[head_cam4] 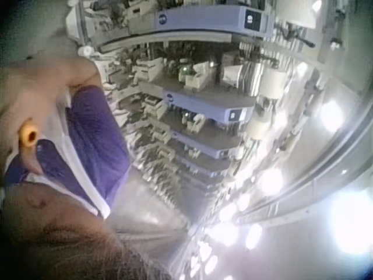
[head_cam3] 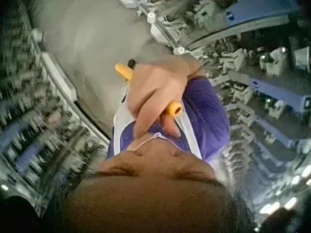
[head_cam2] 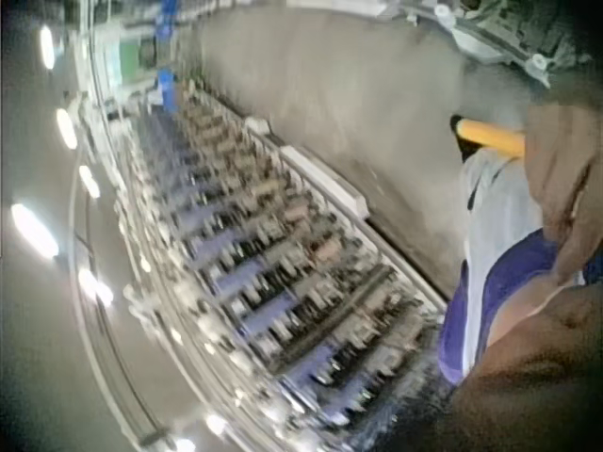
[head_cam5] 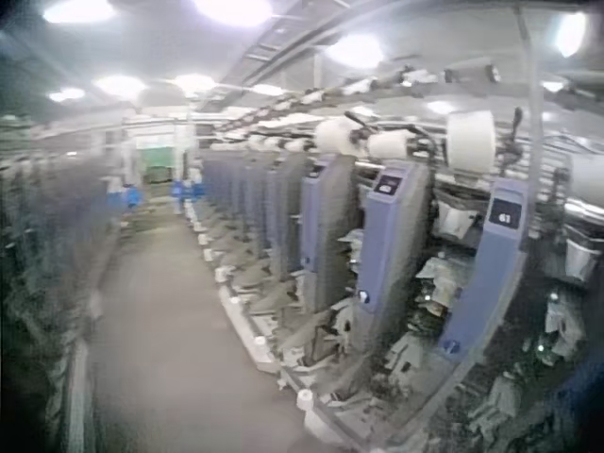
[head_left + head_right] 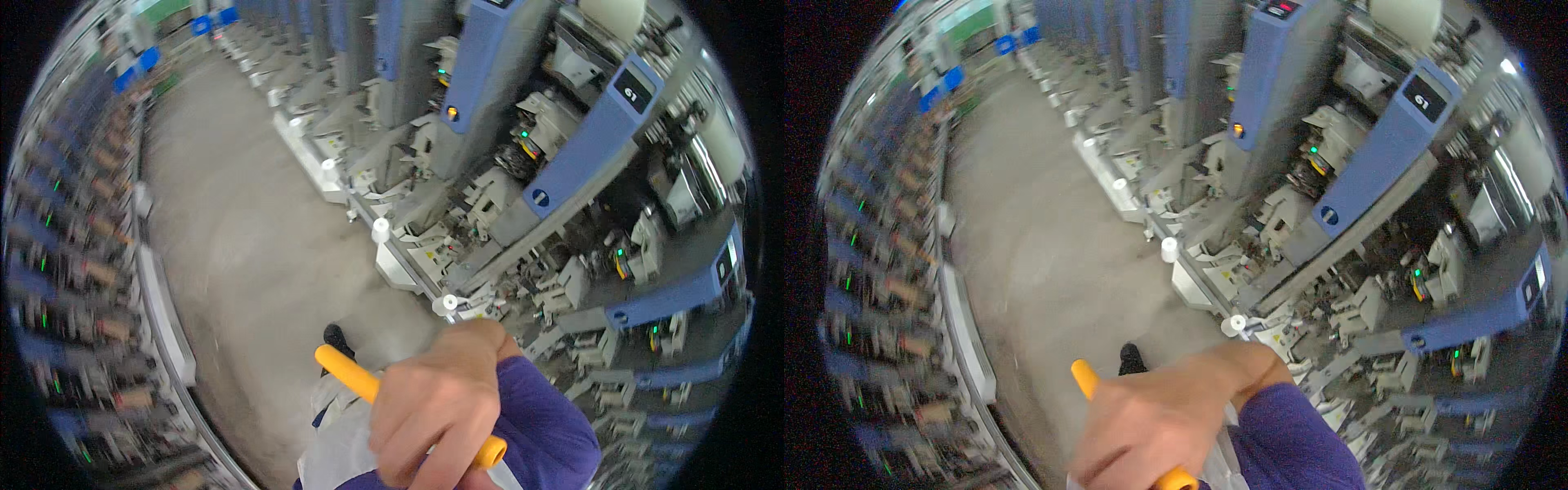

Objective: The person walks through a textile factory, picks up white and blue spools from blue bins, and sorts them by color into separate bins. The person handles spools one at a time and in small groups, placing them into designated bins.

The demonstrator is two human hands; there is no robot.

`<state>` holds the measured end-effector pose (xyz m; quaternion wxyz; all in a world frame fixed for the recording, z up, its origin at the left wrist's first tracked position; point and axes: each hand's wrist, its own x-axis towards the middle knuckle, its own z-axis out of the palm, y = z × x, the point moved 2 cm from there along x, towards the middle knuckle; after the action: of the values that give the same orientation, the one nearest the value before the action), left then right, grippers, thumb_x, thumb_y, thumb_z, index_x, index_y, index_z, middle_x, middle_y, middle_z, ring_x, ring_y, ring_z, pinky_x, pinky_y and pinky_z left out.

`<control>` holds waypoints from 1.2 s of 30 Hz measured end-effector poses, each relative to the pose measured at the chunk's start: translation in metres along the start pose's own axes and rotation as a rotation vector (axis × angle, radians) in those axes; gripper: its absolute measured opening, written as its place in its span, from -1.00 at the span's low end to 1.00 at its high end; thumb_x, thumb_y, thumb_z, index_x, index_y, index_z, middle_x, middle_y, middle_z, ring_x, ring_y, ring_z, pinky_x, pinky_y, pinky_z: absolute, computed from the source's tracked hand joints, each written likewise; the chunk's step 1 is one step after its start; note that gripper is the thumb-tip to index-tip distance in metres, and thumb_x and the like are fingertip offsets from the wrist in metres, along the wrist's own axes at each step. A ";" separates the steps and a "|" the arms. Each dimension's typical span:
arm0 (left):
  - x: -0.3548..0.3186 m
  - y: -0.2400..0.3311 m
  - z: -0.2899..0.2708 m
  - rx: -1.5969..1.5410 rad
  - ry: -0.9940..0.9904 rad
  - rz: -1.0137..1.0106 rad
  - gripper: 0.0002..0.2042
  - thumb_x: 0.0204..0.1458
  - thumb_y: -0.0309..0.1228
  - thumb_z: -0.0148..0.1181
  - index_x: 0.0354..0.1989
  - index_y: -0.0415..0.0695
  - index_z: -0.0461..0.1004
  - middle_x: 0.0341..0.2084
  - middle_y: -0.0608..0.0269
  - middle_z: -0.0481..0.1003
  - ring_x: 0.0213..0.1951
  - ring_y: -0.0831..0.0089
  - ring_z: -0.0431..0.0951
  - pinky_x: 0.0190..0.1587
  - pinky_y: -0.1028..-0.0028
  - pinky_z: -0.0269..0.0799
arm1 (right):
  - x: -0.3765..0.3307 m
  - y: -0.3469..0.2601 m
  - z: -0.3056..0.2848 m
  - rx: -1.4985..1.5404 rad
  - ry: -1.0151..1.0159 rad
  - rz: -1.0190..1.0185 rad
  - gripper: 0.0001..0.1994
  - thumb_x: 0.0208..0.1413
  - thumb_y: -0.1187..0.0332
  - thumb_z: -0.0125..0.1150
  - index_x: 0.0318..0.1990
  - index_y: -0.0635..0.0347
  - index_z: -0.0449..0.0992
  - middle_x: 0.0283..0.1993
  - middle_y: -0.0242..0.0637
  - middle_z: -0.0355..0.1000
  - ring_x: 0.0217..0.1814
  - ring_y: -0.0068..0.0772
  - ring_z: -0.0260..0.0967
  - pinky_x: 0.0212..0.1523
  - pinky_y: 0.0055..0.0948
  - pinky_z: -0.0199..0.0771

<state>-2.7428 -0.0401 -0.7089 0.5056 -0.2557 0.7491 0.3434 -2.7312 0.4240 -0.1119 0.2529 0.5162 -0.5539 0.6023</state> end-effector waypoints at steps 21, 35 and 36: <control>-0.185 0.985 0.234 0.045 -0.499 1.507 -0.87 0.18 -0.40 0.07 -0.27 -0.22 0.47 -0.44 0.24 0.54 -0.37 0.49 0.55 -0.29 0.51 0.48 | -0.028 0.094 -0.371 -0.701 0.480 0.307 -0.89 0.15 0.41 0.15 -0.35 0.25 0.53 -0.35 -0.29 0.47 -0.47 -0.31 0.44 -0.42 -0.42 0.44; -0.618 1.160 0.562 0.133 -0.449 2.765 -0.61 0.07 -0.44 0.10 0.10 -0.24 0.33 0.06 -0.06 0.38 0.10 0.08 0.38 0.11 0.29 0.31 | -0.317 0.099 -0.481 -1.885 1.646 1.864 -0.73 0.02 0.18 0.21 -0.24 0.17 0.55 -0.41 0.04 0.50 -0.39 0.08 0.48 -0.36 -0.05 0.45; -0.638 1.172 0.583 0.056 -0.384 2.808 -0.56 0.08 -0.41 0.10 0.15 -0.24 0.28 0.11 -0.06 0.34 0.16 0.08 0.32 0.18 0.25 0.25 | -0.319 0.102 -0.485 -1.957 1.592 1.851 -0.74 0.01 0.19 0.21 -0.29 0.19 0.52 -0.44 0.03 0.50 -0.42 0.08 0.48 -0.39 -0.06 0.46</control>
<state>-3.0314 1.1756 0.0386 -0.1538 0.7501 0.3038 0.5670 -2.8779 0.9337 -0.3698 0.2499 -0.7890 -0.5569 0.0697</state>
